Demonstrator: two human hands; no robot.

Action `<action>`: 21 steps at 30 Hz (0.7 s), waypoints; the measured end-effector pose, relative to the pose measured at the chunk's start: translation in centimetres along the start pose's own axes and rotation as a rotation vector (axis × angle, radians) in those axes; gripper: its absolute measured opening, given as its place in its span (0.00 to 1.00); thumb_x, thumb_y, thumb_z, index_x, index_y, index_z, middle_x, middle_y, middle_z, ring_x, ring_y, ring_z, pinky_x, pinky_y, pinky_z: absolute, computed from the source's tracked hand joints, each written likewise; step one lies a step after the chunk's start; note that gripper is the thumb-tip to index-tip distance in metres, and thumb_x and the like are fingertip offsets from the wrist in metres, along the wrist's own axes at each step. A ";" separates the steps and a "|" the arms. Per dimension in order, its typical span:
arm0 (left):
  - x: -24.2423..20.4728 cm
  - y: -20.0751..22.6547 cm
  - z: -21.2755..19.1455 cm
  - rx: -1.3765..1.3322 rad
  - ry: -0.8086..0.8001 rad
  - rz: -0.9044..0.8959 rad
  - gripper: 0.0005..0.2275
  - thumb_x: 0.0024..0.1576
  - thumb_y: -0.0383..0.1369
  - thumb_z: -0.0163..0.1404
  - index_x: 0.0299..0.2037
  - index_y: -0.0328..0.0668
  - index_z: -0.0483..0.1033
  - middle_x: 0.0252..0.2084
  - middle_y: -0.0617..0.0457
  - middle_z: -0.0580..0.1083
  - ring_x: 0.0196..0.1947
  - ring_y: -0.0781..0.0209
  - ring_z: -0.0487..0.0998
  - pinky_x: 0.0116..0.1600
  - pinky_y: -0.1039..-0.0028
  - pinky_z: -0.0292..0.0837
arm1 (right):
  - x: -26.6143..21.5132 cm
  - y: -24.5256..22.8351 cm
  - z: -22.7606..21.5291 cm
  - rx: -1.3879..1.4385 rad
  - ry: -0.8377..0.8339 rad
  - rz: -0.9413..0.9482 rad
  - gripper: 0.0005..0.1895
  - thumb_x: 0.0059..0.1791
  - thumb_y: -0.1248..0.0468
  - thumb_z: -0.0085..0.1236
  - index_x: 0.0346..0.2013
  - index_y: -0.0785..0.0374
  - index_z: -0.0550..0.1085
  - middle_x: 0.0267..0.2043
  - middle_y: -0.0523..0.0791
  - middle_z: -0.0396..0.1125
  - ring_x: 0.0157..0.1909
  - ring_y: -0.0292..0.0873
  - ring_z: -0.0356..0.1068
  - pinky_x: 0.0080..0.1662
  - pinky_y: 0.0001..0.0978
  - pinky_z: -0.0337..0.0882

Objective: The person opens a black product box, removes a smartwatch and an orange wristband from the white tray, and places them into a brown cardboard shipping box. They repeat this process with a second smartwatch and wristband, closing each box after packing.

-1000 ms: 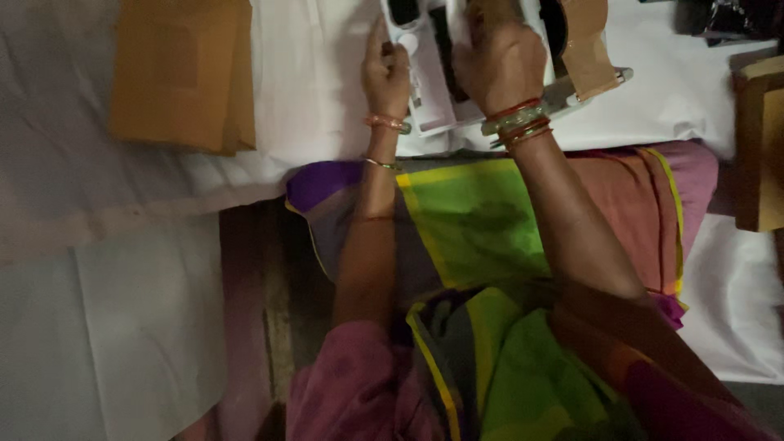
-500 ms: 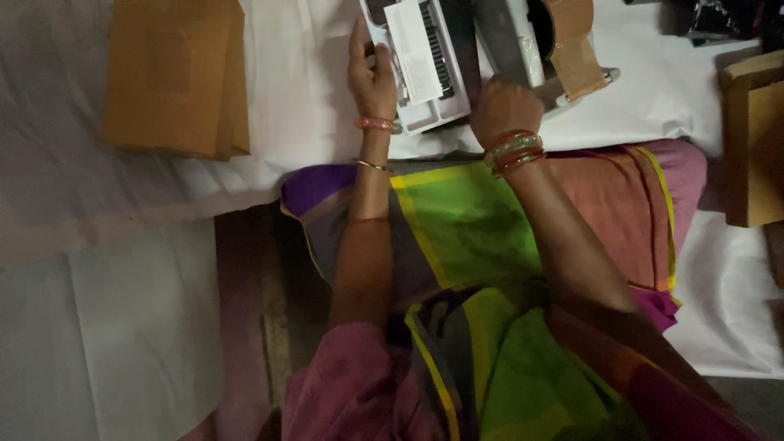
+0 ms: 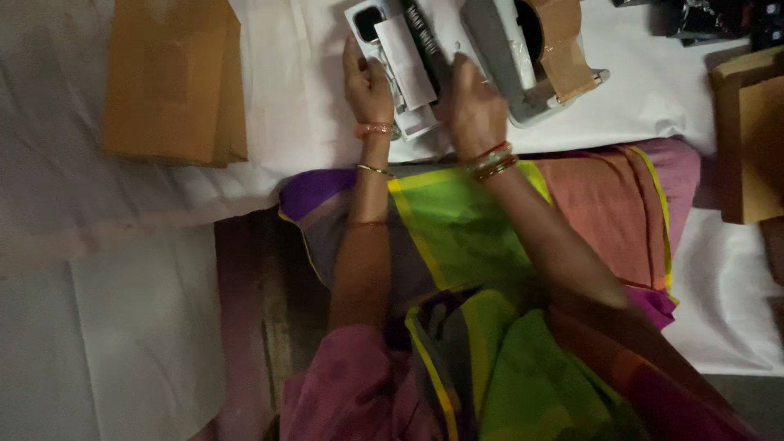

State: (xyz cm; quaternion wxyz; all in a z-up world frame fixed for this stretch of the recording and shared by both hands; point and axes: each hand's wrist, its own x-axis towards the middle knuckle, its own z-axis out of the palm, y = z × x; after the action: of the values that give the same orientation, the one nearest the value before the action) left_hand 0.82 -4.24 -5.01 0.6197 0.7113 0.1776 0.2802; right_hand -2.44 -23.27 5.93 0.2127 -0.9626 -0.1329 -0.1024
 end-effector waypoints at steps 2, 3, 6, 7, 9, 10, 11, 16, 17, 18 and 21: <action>-0.4 -1.7 0.9 -0.093 -0.001 -0.013 0.22 0.63 0.22 0.47 0.69 0.39 0.65 0.47 0.49 0.77 0.37 0.64 0.76 0.43 0.72 0.74 | -1.4 -1.7 -1.0 -0.008 0.124 -0.246 0.14 0.58 0.68 0.52 0.58 0.65 0.66 0.59 0.56 0.70 0.55 0.55 0.72 0.55 0.49 0.78; -0.5 -2.4 1.2 -0.139 -0.001 -0.021 0.21 0.63 0.22 0.47 0.68 0.37 0.67 0.51 0.48 0.77 0.41 0.62 0.77 0.47 0.71 0.75 | -2.0 -2.2 -1.5 -0.032 0.092 -0.305 0.21 0.52 0.60 0.56 0.57 0.64 0.67 0.60 0.56 0.68 0.59 0.57 0.68 0.57 0.55 0.73; -0.6 -3.9 1.9 -0.359 -0.002 -0.172 0.21 0.61 0.21 0.47 0.66 0.34 0.68 0.57 0.46 0.76 0.49 0.60 0.78 0.55 0.72 0.75 | -2.6 -3.0 -2.7 0.020 -0.001 -0.345 0.37 0.43 0.41 0.63 0.56 0.63 0.68 0.64 0.55 0.62 0.69 0.63 0.59 0.63 0.67 0.62; -0.4 -4.1 2.0 -0.448 -0.003 -0.243 0.21 0.60 0.20 0.47 0.66 0.33 0.68 0.58 0.45 0.76 0.52 0.60 0.79 0.57 0.72 0.75 | -2.3 -2.9 -2.9 0.113 -0.030 -0.264 0.38 0.45 0.39 0.64 0.56 0.63 0.67 0.66 0.55 0.61 0.71 0.64 0.58 0.67 0.66 0.62; -0.2 -4.0 2.0 -0.377 -0.006 -0.235 0.20 0.61 0.21 0.49 0.65 0.30 0.69 0.59 0.44 0.76 0.53 0.58 0.80 0.58 0.71 0.75 | -1.7 -2.8 -2.8 0.215 -0.044 -0.126 0.44 0.46 0.35 0.66 0.61 0.66 0.64 0.68 0.60 0.57 0.72 0.67 0.56 0.66 0.66 0.63; -0.4 -3.8 1.8 -0.341 -0.008 -0.235 0.19 0.62 0.21 0.50 0.65 0.29 0.69 0.59 0.43 0.76 0.54 0.57 0.80 0.58 0.71 0.76 | -1.4 -2.8 -2.7 0.225 -0.031 -0.070 0.50 0.45 0.35 0.67 0.66 0.68 0.62 0.68 0.65 0.54 0.69 0.69 0.56 0.63 0.67 0.63; -0.5 -3.4 1.8 -0.422 -0.017 -0.256 0.19 0.62 0.21 0.49 0.65 0.27 0.69 0.58 0.42 0.76 0.52 0.57 0.80 0.57 0.70 0.75 | -0.9 -2.8 -2.5 0.237 -0.013 -0.018 0.56 0.44 0.34 0.68 0.70 0.71 0.59 0.69 0.69 0.52 0.67 0.72 0.56 0.60 0.68 0.64; -1.8 -1.6 1.7 -1.004 -0.126 -0.368 0.17 0.64 0.25 0.48 0.63 0.29 0.69 0.54 0.42 0.77 0.46 0.54 0.81 0.51 0.66 0.80 | -1.0 -2.8 -2.2 0.208 -0.193 0.008 0.55 0.35 0.42 0.70 0.74 0.47 0.60 0.72 0.70 0.48 0.65 0.74 0.57 0.56 0.70 0.65; -1.7 -1.3 1.8 -1.040 -0.117 -0.431 0.15 0.65 0.28 0.48 0.61 0.29 0.71 0.51 0.41 0.77 0.44 0.53 0.81 0.48 0.65 0.80 | -1.0 -2.8 -2.2 0.190 -0.212 0.008 0.55 0.34 0.44 0.70 0.75 0.42 0.61 0.72 0.71 0.47 0.65 0.74 0.58 0.57 0.69 0.65; -1.6 -1.0 1.8 -1.075 -0.108 -0.494 0.14 0.66 0.30 0.49 0.59 0.29 0.72 0.49 0.41 0.77 0.42 0.53 0.80 0.46 0.65 0.81 | -1.1 -2.8 -2.3 0.172 -0.208 -0.004 0.55 0.34 0.44 0.70 0.75 0.40 0.61 0.74 0.70 0.46 0.65 0.73 0.57 0.58 0.68 0.65; -1.6 -0.2 1.5 -1.039 -0.065 -0.561 0.14 0.65 0.34 0.51 0.53 0.28 0.75 0.44 0.42 0.78 0.38 0.54 0.80 0.42 0.66 0.80 | -2.2 -3.2 -2.1 0.113 -0.183 -0.075 0.54 0.33 0.45 0.72 0.74 0.36 0.61 0.76 0.68 0.42 0.67 0.72 0.55 0.59 0.67 0.64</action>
State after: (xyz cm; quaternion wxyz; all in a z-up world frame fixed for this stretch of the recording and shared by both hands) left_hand 0.57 -6.36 -5.59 0.9424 0.2487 0.1792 0.1339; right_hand -5.72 -21.84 8.44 0.2498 -0.9487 -0.1933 -0.0141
